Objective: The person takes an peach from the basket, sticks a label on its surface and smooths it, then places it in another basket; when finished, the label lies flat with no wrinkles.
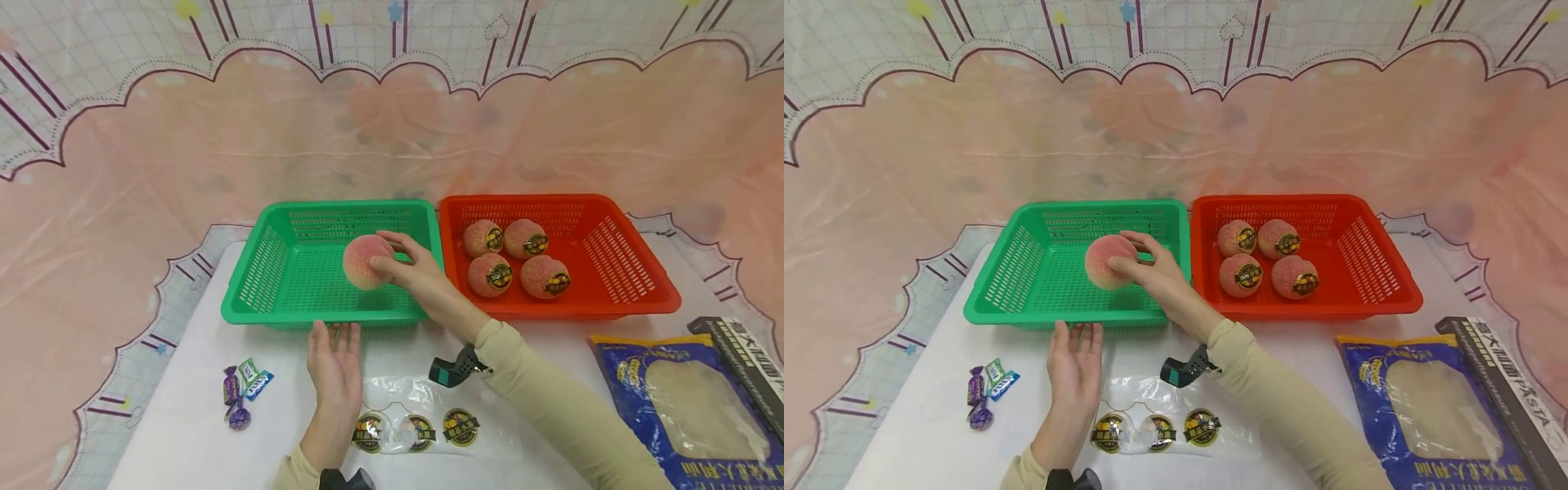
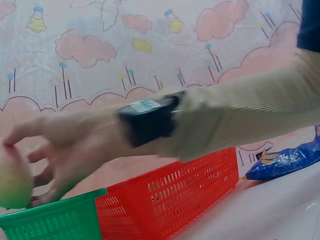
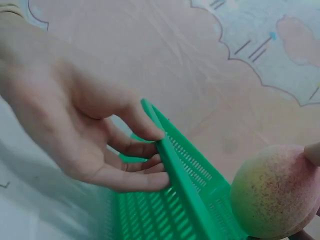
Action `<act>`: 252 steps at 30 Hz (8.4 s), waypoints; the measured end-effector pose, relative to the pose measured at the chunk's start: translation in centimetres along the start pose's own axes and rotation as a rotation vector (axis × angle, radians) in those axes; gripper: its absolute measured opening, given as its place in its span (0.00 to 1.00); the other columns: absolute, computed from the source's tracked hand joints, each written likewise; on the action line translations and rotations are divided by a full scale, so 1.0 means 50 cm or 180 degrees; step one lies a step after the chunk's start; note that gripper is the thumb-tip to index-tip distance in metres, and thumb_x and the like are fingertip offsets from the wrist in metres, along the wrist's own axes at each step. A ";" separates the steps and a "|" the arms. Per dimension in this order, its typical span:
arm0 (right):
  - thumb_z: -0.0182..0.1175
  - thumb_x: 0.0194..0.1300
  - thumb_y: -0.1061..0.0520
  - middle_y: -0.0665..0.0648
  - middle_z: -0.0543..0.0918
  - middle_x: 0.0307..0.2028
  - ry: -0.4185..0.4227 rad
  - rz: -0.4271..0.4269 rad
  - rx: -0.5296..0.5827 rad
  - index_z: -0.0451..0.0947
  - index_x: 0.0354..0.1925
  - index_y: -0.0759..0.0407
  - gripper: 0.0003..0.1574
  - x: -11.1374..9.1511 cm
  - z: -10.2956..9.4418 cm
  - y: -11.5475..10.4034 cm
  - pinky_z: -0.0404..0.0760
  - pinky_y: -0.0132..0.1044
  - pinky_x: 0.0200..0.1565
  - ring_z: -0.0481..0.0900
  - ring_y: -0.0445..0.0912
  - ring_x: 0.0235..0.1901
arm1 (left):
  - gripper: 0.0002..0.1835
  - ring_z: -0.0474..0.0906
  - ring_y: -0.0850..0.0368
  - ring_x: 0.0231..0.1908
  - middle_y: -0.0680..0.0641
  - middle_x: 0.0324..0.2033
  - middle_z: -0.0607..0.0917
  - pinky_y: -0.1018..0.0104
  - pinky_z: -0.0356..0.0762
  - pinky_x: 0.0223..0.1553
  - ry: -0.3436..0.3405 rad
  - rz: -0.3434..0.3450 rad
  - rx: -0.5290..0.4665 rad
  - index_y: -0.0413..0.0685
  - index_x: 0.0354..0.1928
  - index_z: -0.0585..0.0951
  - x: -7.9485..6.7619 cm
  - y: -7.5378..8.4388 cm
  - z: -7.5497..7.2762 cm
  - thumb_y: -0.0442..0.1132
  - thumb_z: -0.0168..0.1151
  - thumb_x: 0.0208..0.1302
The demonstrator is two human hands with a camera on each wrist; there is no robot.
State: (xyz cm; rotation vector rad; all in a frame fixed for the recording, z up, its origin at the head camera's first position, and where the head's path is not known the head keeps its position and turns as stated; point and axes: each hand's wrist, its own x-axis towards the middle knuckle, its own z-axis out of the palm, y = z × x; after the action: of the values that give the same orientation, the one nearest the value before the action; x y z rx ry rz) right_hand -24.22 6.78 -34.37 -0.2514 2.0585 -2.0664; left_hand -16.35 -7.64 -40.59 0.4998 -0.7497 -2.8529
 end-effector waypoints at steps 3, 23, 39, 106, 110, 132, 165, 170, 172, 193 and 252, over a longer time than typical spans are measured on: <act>0.63 0.51 0.42 0.44 0.66 0.57 0.0019 0.0023 -0.0025 0.64 0.56 0.35 0.34 -0.035 -0.021 0.006 0.72 0.43 0.52 0.72 0.46 0.53 | 0.11 0.63 0.55 0.48 0.49 0.41 0.65 0.60 0.58 0.63 -0.0006 -0.0013 0.0003 0.49 0.43 0.61 -0.002 0.002 0.000 0.47 0.42 0.67; 0.59 0.57 0.50 0.45 0.66 0.57 0.0052 -0.0173 -0.0480 0.60 0.61 0.39 0.33 -0.222 -0.124 0.041 0.71 0.45 0.52 0.67 0.48 0.57 | 0.14 0.62 0.54 0.51 0.49 0.44 0.64 0.61 0.59 0.62 -0.0089 0.0016 0.0037 0.48 0.47 0.60 -0.001 -0.001 -0.002 0.48 0.41 0.67; 0.57 0.58 0.50 0.51 0.69 0.55 -0.0025 -0.0025 -0.0659 0.60 0.61 0.41 0.32 -0.262 -0.151 0.151 0.70 0.47 0.52 0.67 0.53 0.55 | 0.10 0.64 0.56 0.46 0.50 0.40 0.65 0.61 0.61 0.61 -0.0088 0.0051 0.0000 0.50 0.40 0.62 -0.003 -0.001 0.001 0.48 0.41 0.67; 0.60 0.55 0.56 0.40 0.69 0.20 -0.1265 0.0006 -0.3441 0.67 0.27 0.46 0.09 -0.325 -0.124 0.133 0.66 0.26 0.26 0.66 0.35 0.23 | 0.14 0.65 0.64 0.23 0.55 0.22 0.72 0.70 0.60 0.25 -0.2843 0.1244 0.6609 0.54 0.29 0.74 -0.025 -0.070 -0.031 0.52 0.66 0.46; 0.59 0.56 0.55 0.40 0.69 0.21 -0.1032 -0.0184 -0.3323 0.68 0.30 0.45 0.08 -0.319 -0.133 0.121 0.67 0.26 0.27 0.67 0.35 0.24 | 0.09 0.67 0.66 0.22 0.58 0.22 0.74 0.71 0.63 0.25 -0.2956 0.1207 0.6455 0.58 0.30 0.76 -0.041 -0.068 -0.013 0.53 0.59 0.54; 0.55 0.60 0.45 0.47 0.71 0.21 0.0090 -0.0058 -0.2112 0.73 0.27 0.49 0.12 -0.278 -0.146 0.127 0.67 0.29 0.26 0.68 0.42 0.26 | 0.15 0.64 0.66 0.17 0.61 0.14 0.67 0.76 0.61 0.18 -0.2997 0.1294 0.5148 0.56 0.21 0.73 -0.044 -0.101 0.010 0.51 0.47 0.64; 0.58 0.54 0.40 0.50 0.67 0.18 0.0467 0.0088 -0.1999 0.68 0.22 0.55 0.22 -0.246 -0.171 0.171 0.63 0.28 0.22 0.65 0.41 0.21 | 0.26 0.64 0.63 0.19 0.56 0.13 0.72 0.72 0.61 0.21 -0.1864 0.0194 0.5095 0.48 0.15 0.73 0.017 -0.123 0.004 0.65 0.59 0.46; 0.59 0.53 0.40 0.57 0.74 0.39 0.0437 0.0255 -0.1529 0.65 0.48 0.58 0.31 -0.237 -0.180 0.187 0.74 0.33 0.33 0.73 0.47 0.37 | 0.24 0.69 0.62 0.25 0.51 0.23 0.76 0.71 0.68 0.27 -0.1789 0.0143 0.4876 0.48 0.33 0.74 0.028 -0.131 -0.002 0.60 0.64 0.46; 0.58 0.56 0.44 0.60 0.72 0.50 0.0282 0.0155 -0.1377 0.60 0.57 0.56 0.36 -0.235 -0.181 0.191 0.76 0.40 0.41 0.73 0.52 0.46 | 0.27 0.72 0.59 0.29 0.48 0.29 0.78 0.70 0.72 0.27 -0.1873 0.0082 0.4709 0.46 0.43 0.73 0.030 -0.134 -0.004 0.57 0.64 0.47; 0.60 0.56 0.58 0.58 0.73 0.51 0.0460 -0.0331 -0.1244 0.66 0.55 0.57 0.28 -0.240 -0.086 0.130 0.70 0.42 0.48 0.71 0.49 0.46 | 0.40 0.72 0.54 0.50 0.50 0.55 0.72 0.58 0.72 0.49 -0.2485 0.1040 0.5346 0.59 0.62 0.62 -0.020 -0.155 0.010 0.50 0.67 0.43; 0.45 0.67 0.49 0.46 0.66 0.60 0.0244 -0.0377 -0.1094 0.61 0.61 0.42 0.24 -0.229 -0.117 0.203 0.59 0.46 0.61 0.63 0.42 0.59 | 0.50 0.68 0.62 0.54 0.57 0.58 0.66 0.61 0.69 0.54 -0.2776 0.0295 0.4982 0.64 0.67 0.47 0.001 -0.155 -0.005 0.64 0.61 0.44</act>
State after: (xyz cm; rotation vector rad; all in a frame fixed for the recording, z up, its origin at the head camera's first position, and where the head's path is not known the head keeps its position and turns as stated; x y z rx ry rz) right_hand -14.48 15.51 -44.24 -0.3611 2.4968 -1.7961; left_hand -16.76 -1.10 -44.69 -0.7389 -2.8665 -1.6500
